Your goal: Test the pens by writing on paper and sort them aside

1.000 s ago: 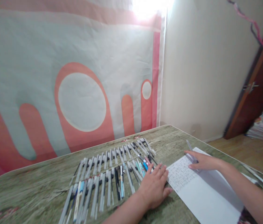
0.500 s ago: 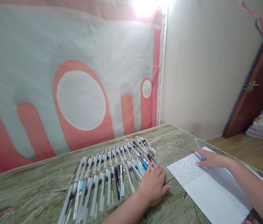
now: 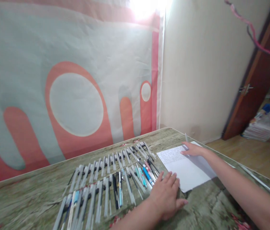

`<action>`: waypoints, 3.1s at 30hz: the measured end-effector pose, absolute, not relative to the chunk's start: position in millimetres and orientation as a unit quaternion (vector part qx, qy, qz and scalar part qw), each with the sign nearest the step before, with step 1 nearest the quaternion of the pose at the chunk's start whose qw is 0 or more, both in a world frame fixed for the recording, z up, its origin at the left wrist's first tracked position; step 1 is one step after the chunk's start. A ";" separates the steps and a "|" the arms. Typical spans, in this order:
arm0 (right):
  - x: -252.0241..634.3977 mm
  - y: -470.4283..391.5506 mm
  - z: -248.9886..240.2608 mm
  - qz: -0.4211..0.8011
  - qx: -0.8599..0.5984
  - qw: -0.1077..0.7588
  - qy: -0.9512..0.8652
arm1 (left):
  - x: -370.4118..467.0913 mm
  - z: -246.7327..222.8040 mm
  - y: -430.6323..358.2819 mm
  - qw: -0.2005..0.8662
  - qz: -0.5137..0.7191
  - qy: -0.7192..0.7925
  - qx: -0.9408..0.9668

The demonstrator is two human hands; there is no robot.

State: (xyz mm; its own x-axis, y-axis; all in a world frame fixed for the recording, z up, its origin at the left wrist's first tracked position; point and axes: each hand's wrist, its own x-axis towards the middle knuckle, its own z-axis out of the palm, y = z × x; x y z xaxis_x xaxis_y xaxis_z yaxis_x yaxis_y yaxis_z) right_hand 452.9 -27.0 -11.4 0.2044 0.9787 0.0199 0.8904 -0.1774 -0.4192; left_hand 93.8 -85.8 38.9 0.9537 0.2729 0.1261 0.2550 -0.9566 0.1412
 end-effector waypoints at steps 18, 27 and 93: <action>312.7 -59.0 21.1 0.305 -0.574 0.585 -0.484 | 112.7 25.9 -90.3 0.069 0.075 0.154 0.983; 294.3 -60.6 3.0 0.344 -0.574 0.525 -0.526 | 111.0 28.1 -89.3 0.085 0.073 0.149 0.983; 295.1 -65.1 2.1 0.157 -0.626 0.419 -0.638 | 109.2 29.0 -92.2 0.079 0.077 0.158 0.981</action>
